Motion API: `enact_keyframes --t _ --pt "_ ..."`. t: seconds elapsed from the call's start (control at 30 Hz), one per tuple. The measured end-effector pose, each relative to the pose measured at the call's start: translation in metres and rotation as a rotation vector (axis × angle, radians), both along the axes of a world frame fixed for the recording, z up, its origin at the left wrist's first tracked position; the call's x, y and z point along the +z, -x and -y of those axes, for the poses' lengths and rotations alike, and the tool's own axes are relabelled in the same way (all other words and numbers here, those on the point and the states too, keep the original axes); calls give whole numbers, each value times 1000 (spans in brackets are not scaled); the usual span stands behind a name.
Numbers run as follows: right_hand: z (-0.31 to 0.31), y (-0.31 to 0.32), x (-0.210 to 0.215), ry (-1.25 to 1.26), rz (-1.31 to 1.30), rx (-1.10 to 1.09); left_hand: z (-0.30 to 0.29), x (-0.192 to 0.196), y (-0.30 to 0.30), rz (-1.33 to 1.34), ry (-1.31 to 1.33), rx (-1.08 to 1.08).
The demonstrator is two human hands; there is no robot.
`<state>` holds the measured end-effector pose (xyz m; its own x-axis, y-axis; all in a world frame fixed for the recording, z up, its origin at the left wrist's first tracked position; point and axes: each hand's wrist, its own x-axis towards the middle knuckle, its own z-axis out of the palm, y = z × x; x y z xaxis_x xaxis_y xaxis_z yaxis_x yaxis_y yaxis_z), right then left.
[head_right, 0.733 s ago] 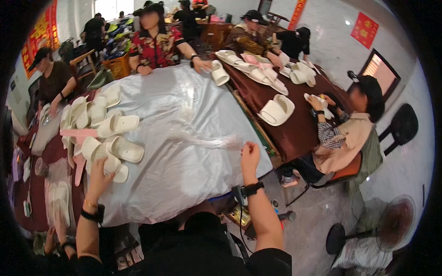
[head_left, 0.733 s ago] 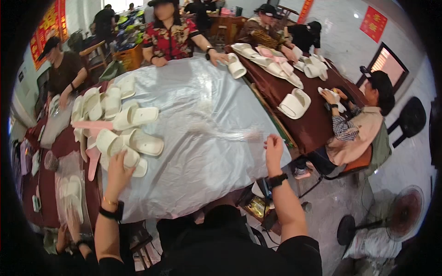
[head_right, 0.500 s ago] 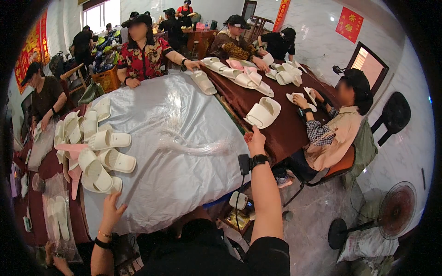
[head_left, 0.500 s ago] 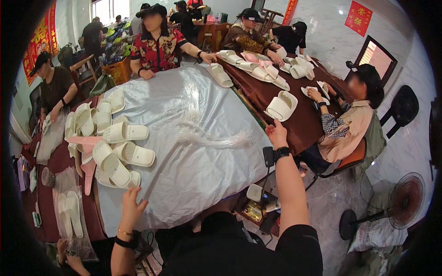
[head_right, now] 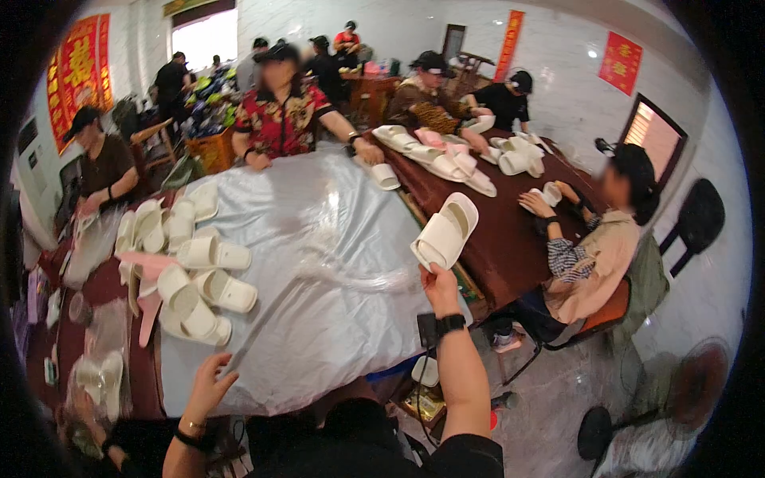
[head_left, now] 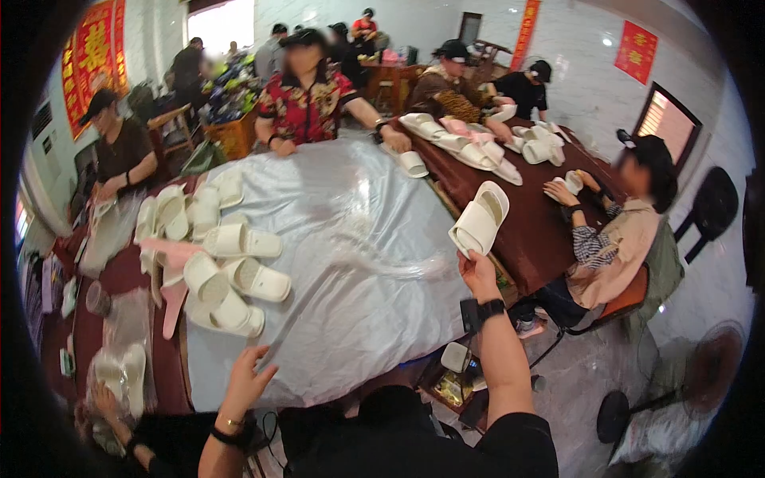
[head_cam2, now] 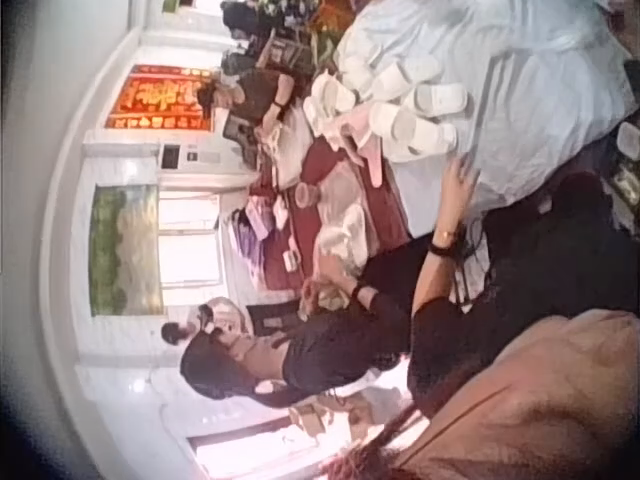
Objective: Manually assembling and finishing shoe components at a factory workstation.
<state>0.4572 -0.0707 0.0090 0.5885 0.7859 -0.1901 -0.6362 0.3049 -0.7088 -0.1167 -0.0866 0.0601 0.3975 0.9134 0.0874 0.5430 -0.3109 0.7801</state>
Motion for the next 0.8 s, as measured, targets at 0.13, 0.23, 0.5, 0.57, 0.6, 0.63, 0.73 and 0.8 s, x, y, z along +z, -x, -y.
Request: enact_keyframes --t 0.13,0.23,0.5,0.57,0.6,0.63,0.73,0.8 --pt "36 121 2 -63 -63 266 -5 -1 -50 193 253 -128" --pt "57 203 -9 -25 -49 464 1 -17 -90 414 482 -245" --pt "87 301 2 212 46 1017 30 -54 -87 854 677 -99" --pt "81 290 -11 322 147 1042 28 -60 -67 927 813 -54" --pt "78 288 -11 384 342 917 28 -62 -56 917 847 -30" --pt "74 285 -12 441 533 779 27 -61 -44 919 847 -25" --pt "58 274 -15 346 724 504 32 -55 -24 701 739 -135" --pt "46 264 -23 317 914 475 33 -52 -18 614 701 -206"
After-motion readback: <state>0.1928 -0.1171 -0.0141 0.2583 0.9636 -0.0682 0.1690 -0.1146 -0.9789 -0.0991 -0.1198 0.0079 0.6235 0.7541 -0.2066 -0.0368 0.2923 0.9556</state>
